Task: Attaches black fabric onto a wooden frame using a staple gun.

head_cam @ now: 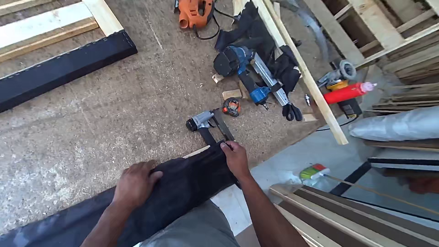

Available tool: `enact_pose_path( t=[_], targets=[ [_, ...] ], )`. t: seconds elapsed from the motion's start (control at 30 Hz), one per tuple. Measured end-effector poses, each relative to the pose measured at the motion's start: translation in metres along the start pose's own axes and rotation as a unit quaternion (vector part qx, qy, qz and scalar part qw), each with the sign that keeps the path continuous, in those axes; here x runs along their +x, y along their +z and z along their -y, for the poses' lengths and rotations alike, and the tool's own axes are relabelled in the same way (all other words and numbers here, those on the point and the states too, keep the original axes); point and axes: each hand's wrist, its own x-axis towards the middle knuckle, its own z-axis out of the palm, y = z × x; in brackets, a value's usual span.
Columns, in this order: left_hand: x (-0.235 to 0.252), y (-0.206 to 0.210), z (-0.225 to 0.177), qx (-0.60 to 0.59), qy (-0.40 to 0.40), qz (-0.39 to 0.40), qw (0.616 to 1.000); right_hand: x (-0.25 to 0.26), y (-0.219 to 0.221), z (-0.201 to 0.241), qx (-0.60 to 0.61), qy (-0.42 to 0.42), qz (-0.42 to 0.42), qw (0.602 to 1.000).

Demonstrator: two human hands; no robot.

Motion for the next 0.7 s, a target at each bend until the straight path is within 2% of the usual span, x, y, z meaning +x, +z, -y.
enact_pose_path(
  t=[0.1,0.2,0.3,0.37,0.47,0.6,0.7],
  targets=[
    [0.029,0.008,-0.015,0.077,-0.026,0.139,0.987,0.001,-0.004,0.003,-0.008,0.014,0.016,1.0],
    [0.024,0.012,0.006,0.057,-0.026,0.139,0.988,-0.003,-0.003,0.005,-0.026,0.003,0.031,0.999],
    [0.003,0.007,0.039,0.053,-0.023,0.129,0.99,-0.017,0.011,0.008,-0.056,-0.057,0.062,0.995],
    [-0.013,0.004,0.065,0.067,-0.026,0.117,0.991,-0.032,0.029,0.016,-0.081,-0.086,0.097,0.988],
    [-0.032,0.0,0.102,0.097,-0.028,0.091,0.991,-0.05,0.059,0.025,-0.1,-0.082,0.139,0.982],
    [-0.04,0.008,0.127,0.102,0.009,-0.042,0.994,-0.058,0.087,0.025,-0.09,-0.078,0.134,0.984],
    [-0.042,0.022,0.139,0.074,0.025,-0.108,0.991,-0.055,0.091,0.026,-0.116,-0.076,0.124,0.982]
  ],
)
